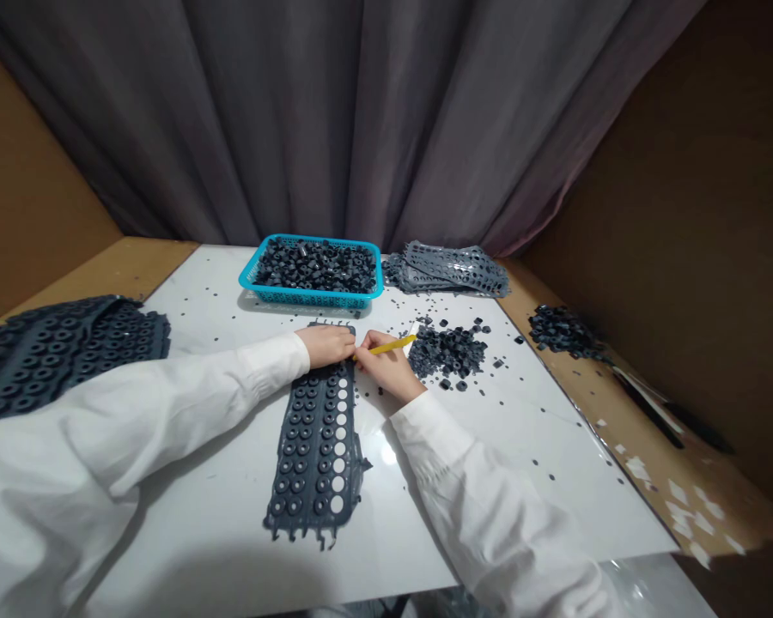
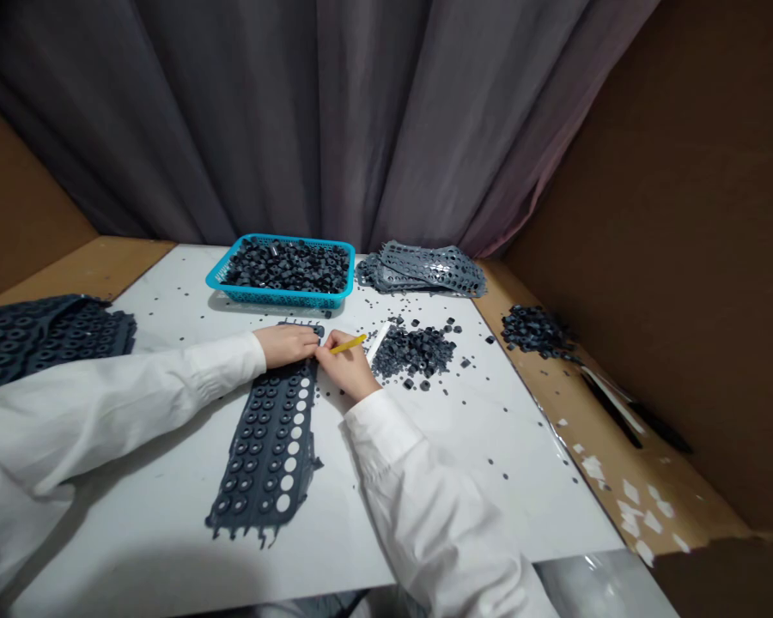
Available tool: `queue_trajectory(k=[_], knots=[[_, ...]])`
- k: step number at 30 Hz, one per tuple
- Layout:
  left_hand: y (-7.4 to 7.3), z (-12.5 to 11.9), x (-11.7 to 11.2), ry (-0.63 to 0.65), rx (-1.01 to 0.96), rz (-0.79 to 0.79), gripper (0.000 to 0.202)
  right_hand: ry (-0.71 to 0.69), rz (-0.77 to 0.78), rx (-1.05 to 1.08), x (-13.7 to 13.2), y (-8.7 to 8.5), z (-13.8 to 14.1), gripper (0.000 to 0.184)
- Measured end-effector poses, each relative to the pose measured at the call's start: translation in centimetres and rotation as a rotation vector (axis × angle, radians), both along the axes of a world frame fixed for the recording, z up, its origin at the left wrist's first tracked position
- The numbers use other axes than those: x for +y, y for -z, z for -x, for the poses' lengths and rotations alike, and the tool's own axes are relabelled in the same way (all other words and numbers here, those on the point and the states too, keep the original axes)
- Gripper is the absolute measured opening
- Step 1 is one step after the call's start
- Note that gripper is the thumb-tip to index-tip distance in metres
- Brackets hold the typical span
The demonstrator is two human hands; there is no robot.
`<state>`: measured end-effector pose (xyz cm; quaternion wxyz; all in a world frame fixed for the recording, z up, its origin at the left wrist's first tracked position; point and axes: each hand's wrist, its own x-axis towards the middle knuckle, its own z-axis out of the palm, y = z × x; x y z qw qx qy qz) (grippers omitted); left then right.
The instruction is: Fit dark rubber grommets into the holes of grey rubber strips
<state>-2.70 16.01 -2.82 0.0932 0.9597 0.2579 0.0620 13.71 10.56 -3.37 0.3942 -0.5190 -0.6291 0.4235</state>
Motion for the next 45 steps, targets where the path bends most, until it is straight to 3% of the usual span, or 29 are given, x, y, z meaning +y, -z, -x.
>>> queue_trajectory(k=[4, 8, 15, 19, 21, 23, 24, 26, 29, 32, 35, 41, 43, 45], knots=[[0.3, 1.2, 0.3, -0.082, -0.117, 0.021, 0.012, -0.009, -0.001, 0.004, 0.0, 0.1, -0.2, 0.011], [0.2, 2.8, 0.5, -0.232, -0.259, 0.011, 0.025, -0.001, 0.008, 0.016, -0.1, 0.0, -0.2, 0.011], [0.1, 1.9, 0.2, -0.101, -0.242, 0.066, 0.016, 0.079, 0.023, 0.101, -0.3, 0.1, -0.5, 0.011], [0.3, 1.3, 0.1, -0.091, -0.224, 0.034, 0.016, 0.186, -0.114, 0.165, -0.7, -1.5, -1.1, 0.011], [0.5, 1.4, 0.2, -0.093, -0.217, 0.015, 0.016, 0.072, -0.211, 0.108, -2.2, -2.9, -1.4, 0.019], [0.6, 1.5, 0.4, -0.083, -0.206, 0.001, 0.016, -0.191, -0.284, -0.034, -4.7, -4.0, -1.6, 0.020], [0.7, 1.5, 0.5, -0.077, -0.201, -0.006, 0.017, -0.386, -0.308, -0.153, -6.3, -4.4, -1.7, 0.018], [0.8, 1.5, 0.7, -0.069, -0.193, -0.017, 0.018, -0.608, -0.425, -0.467, -9.4, -4.5, -1.9, 0.015], [1.0, 1.4, 1.0, -0.065, -0.179, -0.027, 0.017, -0.637, -0.525, -0.811, -12.5, -3.5, -2.0, 0.010], [0.8, 1.3, 1.2, -0.071, -0.159, -0.032, 0.016, -0.603, -0.620, -0.918, -13.4, -2.3, -1.9, 0.012], [0.5, 1.3, 1.1, -0.064, -0.135, -0.033, 0.016, -0.619, -0.687, -0.854, -14.0, -1.8, -1.6, 0.016], [0.6, 1.0, 0.6, 0.001, -0.077, -0.001, 0.011, -0.679, -0.665, -0.645, -16.4, -1.9, -2.0, 0.019], [0.6, 0.9, 0.5, 0.004, -0.064, 0.003, 0.010, -0.660, -0.589, -0.499, -15.5, -2.4, -2.6, 0.020], [0.4, 0.8, 0.4, 0.007, -0.047, 0.011, 0.010, -0.499, -0.422, -0.268, -13.1, -3.2, -3.0, 0.027]])
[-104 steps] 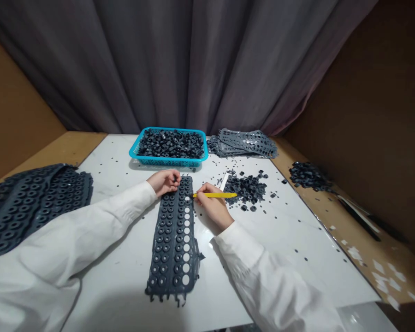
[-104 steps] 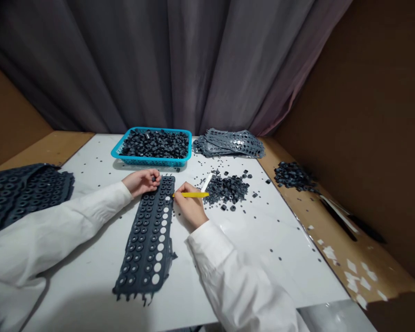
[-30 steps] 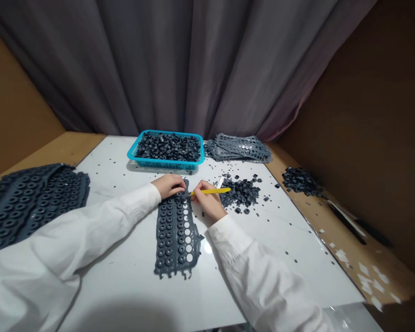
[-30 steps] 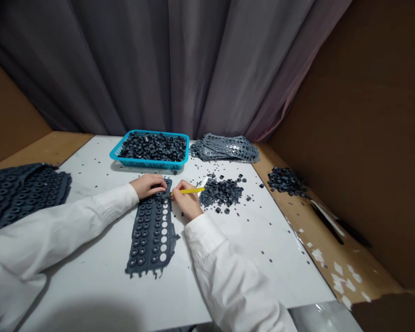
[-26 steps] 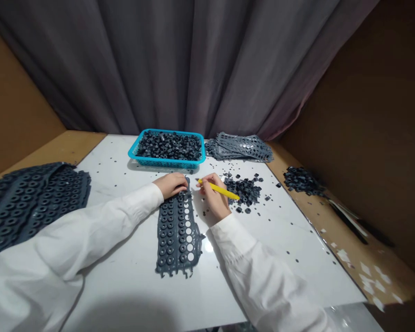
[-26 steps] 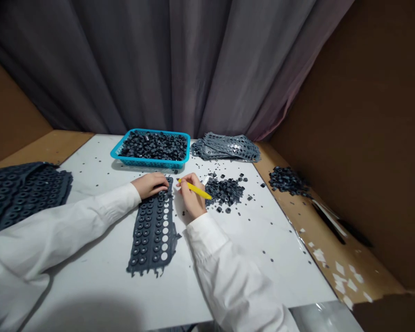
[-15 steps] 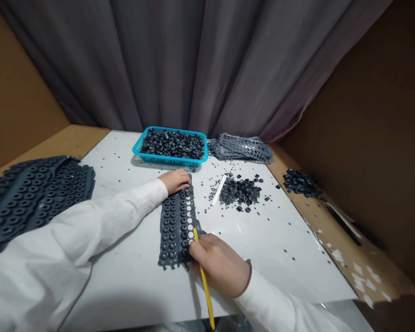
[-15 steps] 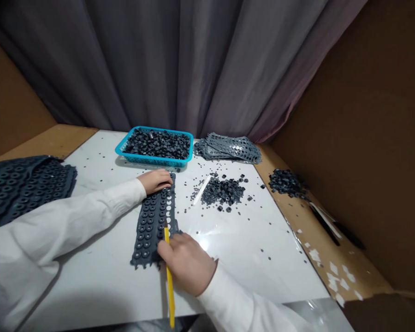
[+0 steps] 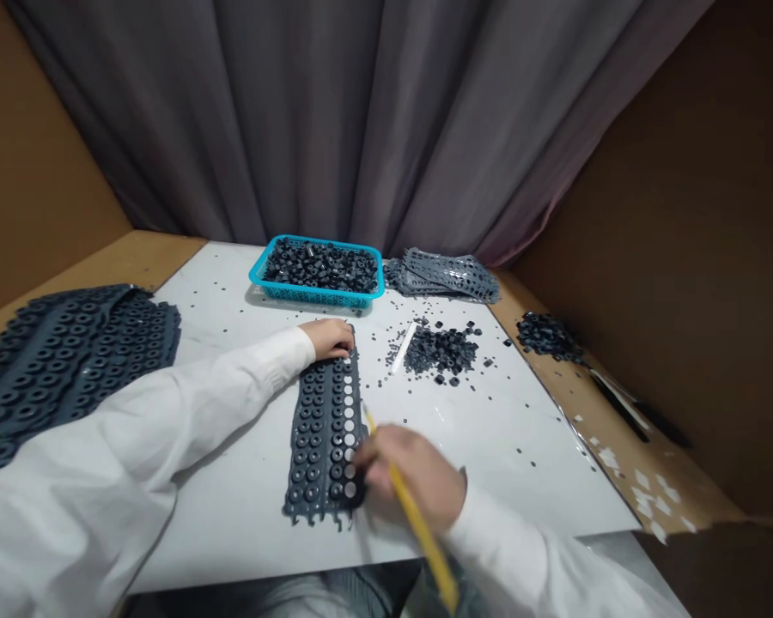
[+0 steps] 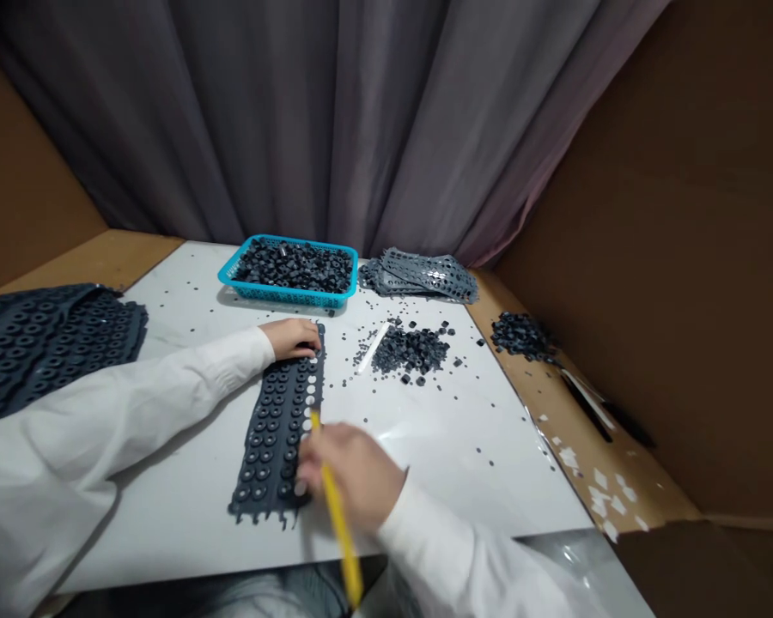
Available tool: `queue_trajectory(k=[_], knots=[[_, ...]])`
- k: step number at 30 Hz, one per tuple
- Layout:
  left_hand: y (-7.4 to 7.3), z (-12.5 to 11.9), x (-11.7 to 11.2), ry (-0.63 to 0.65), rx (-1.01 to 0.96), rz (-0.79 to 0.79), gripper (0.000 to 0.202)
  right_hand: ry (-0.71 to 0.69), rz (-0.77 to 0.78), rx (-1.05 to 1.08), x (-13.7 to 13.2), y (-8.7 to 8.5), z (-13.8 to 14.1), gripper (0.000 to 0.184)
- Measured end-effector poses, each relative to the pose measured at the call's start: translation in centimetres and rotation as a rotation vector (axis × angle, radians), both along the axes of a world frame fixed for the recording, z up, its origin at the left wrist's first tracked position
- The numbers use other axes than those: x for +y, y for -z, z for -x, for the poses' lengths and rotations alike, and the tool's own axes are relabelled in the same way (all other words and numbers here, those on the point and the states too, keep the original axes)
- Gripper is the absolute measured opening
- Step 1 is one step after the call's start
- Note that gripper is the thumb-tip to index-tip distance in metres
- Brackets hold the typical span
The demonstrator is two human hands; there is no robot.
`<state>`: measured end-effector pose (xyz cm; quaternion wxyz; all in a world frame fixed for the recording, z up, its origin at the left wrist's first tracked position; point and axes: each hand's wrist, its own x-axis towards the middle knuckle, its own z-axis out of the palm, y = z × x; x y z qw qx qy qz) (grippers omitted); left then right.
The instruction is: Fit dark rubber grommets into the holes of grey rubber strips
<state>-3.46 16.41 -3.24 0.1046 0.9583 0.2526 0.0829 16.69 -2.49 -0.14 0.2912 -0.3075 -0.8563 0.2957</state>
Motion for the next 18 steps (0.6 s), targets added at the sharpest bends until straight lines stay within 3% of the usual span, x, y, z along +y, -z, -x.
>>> queue_trajectory(k=[3, 7, 12, 18], knots=[[-0.5, -0.2, -0.1, -0.002, 0.025, 0.009, 0.013, 0.346, 0.291, 0.288, 5.4, -0.4, 0.2, 0.036], [-1.0, -0.3, -0.4, -0.029, 0.039, 0.009, 0.015, 0.596, 0.451, 0.472, 10.8, 1.7, 1.9, 0.022], [-1.0, -0.1, -0.8, -0.058, 0.039, 0.011, 0.015, 0.619, 0.481, 0.504, 11.7, 4.1, 2.9, 0.019], [-1.0, -0.2, -0.8, -0.046, 0.079, 0.000, 0.014, 0.569, 0.485, 0.466, 11.5, 3.9, 2.9, 0.018]])
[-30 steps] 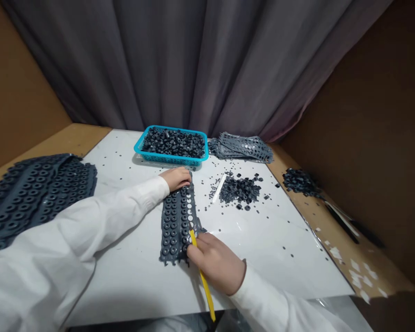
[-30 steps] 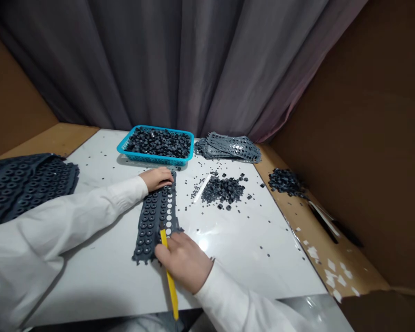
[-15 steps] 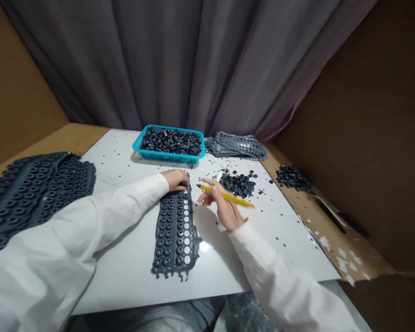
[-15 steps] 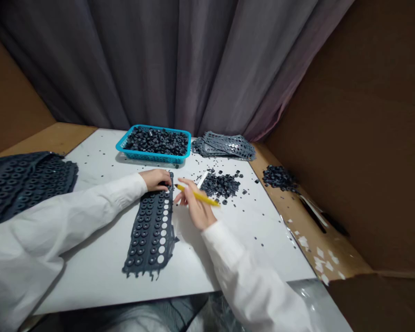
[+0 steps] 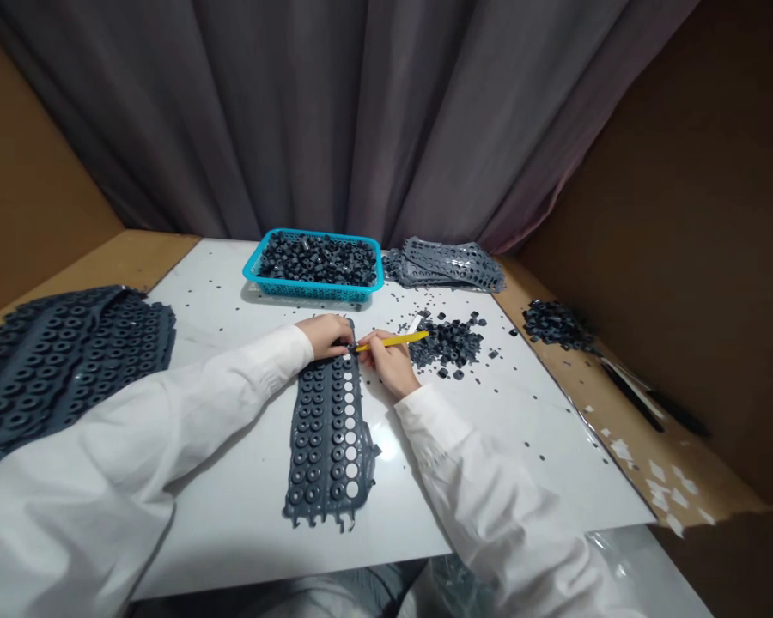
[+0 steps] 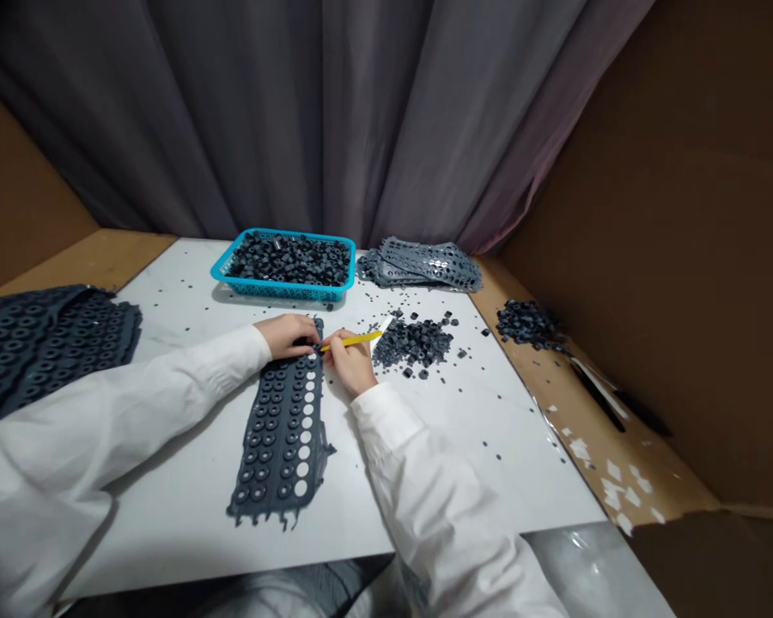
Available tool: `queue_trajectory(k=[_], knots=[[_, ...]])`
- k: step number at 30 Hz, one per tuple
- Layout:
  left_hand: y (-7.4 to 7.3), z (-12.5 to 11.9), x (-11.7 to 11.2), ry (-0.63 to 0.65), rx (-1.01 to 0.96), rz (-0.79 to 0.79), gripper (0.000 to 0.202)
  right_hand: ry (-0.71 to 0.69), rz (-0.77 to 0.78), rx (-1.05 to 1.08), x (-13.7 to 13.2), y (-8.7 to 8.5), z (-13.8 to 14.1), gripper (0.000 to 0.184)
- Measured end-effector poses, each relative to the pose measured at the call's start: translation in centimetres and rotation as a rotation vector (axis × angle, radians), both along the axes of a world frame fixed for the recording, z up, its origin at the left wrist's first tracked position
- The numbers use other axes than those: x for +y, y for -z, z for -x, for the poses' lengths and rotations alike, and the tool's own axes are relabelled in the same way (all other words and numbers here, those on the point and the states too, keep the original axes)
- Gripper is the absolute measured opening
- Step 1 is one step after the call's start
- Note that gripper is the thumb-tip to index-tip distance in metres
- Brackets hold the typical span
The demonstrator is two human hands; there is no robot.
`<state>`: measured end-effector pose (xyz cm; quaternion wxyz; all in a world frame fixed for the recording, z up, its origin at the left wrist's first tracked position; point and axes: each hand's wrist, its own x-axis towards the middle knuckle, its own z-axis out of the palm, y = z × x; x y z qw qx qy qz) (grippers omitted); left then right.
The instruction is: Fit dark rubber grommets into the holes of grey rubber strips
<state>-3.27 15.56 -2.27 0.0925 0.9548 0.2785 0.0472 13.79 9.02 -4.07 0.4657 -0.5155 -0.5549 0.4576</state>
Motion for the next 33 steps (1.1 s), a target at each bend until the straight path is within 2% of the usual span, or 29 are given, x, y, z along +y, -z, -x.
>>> queue_trajectory(k=[8, 13, 18, 22, 24, 26, 30, 33], knots=[[-0.4, -0.6, -0.2, 0.036, 0.032, 0.015, 0.010, -0.045, -0.050, -0.112, 0.5, 0.1, 0.1, 0.018], [-0.1, -0.9, -0.1, 0.004, -0.049, 0.082, 0.007, -0.046, -0.060, -0.169, 0.7, -0.1, 0.2, 0.018], [1.1, -0.3, -0.9, -0.141, -0.291, 0.171, 0.009, -0.043, -0.077, -0.195, 0.4, -0.5, 0.3, 0.018], [1.9, 1.1, -1.2, -0.391, -0.599, 0.248, 0.019, -0.036, -0.077, -0.192, 0.3, -0.4, 0.3, 0.019], [1.7, 1.7, -0.8, -0.505, -0.744, 0.337, 0.029, -0.039, -0.071, -0.182, 0.4, -0.2, 0.3, 0.019], [1.0, 2.2, -0.3, -0.564, -0.846, 0.481, 0.040, -0.049, -0.068, -0.167, 0.4, -0.1, 0.3, 0.018], [-0.5, 2.1, -0.6, -0.583, -0.964, 0.814, 0.054, -0.061, -0.073, -0.145, 0.0, 0.0, 0.3, 0.019], [-1.2, 1.4, -2.0, -0.564, -1.042, 1.002, 0.050, -0.025, -0.066, -0.106, -0.3, 0.0, 0.2, 0.020]])
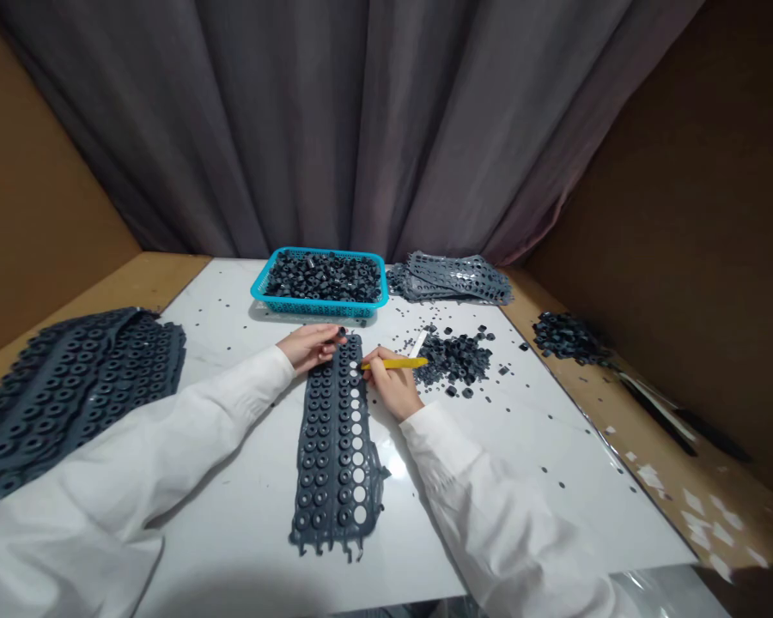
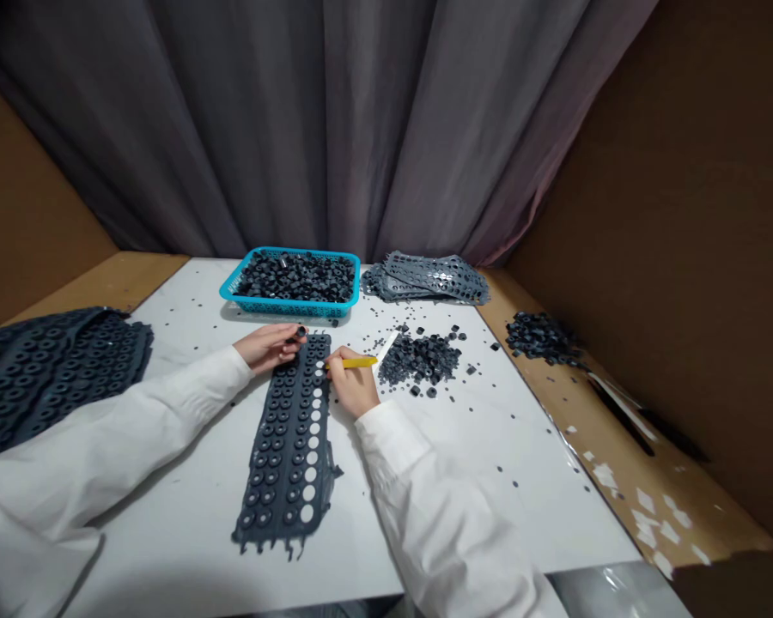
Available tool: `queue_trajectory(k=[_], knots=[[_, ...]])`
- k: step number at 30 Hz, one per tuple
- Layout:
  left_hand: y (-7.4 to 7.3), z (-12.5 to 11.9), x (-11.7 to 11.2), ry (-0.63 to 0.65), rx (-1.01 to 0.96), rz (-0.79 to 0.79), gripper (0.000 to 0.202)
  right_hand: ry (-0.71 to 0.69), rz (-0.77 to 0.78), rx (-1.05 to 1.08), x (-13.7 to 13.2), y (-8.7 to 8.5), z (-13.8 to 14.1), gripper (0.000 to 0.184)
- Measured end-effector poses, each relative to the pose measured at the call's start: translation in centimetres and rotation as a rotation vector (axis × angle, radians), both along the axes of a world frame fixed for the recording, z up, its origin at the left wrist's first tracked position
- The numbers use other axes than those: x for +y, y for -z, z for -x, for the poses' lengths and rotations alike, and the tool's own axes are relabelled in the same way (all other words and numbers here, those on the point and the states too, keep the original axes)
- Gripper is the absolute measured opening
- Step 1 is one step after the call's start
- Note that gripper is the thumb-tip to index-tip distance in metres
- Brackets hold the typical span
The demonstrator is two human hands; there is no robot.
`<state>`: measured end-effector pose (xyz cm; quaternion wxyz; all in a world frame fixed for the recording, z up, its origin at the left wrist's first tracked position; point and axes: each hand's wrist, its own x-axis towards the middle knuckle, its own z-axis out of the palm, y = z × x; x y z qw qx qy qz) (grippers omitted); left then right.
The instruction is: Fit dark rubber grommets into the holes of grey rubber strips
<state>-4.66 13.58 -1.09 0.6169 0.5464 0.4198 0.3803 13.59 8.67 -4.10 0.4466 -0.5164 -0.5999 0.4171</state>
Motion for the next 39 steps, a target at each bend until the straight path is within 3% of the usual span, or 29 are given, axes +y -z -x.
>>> queue_trajectory(k=[5, 9, 11, 16, 22, 26, 32, 39], knots=[[-0.4, -0.8, -1.9, 0.048, -0.155, 0.143, 0.035, 0.095, 0.019, 0.165, 0.2, -0.1, -0.2, 0.020], [-0.6, -0.8, -2.2, 0.083, -0.311, 0.322, 0.027, 0.107, 0.054, 0.289, 0.8, 0.1, -0.4, 0.017], [-0.7, -0.7, -2.1, 0.072, -0.302, 0.336, 0.026, 0.097, 0.037, 0.304, 1.0, 0.3, -0.5, 0.013], [-0.8, -0.6, -0.7, 0.009, -0.079, 0.166, 0.014, 0.081, -0.056, 0.245, 1.2, 0.6, -0.8, 0.025], [0.6, -1.1, 1.7, 0.032, 0.189, 0.007, 0.021, 0.197, -0.070, 0.050, 1.6, 0.6, -0.4, 0.017], [0.9, -1.5, 2.6, 0.095, 0.432, -0.192, 0.016, 0.163, -0.076, -0.008, 1.7, 0.6, -0.2, 0.005], [0.0, -2.0, 3.0, 0.270, 0.756, -0.593, 0.016, 0.150, -0.074, -0.013, 1.7, 0.5, -0.2, 0.007], [-0.4, -2.4, 3.6, 0.544, 1.008, -0.867, 0.013, 0.146, -0.086, -0.022, 2.1, 1.0, -0.1, 0.010]])
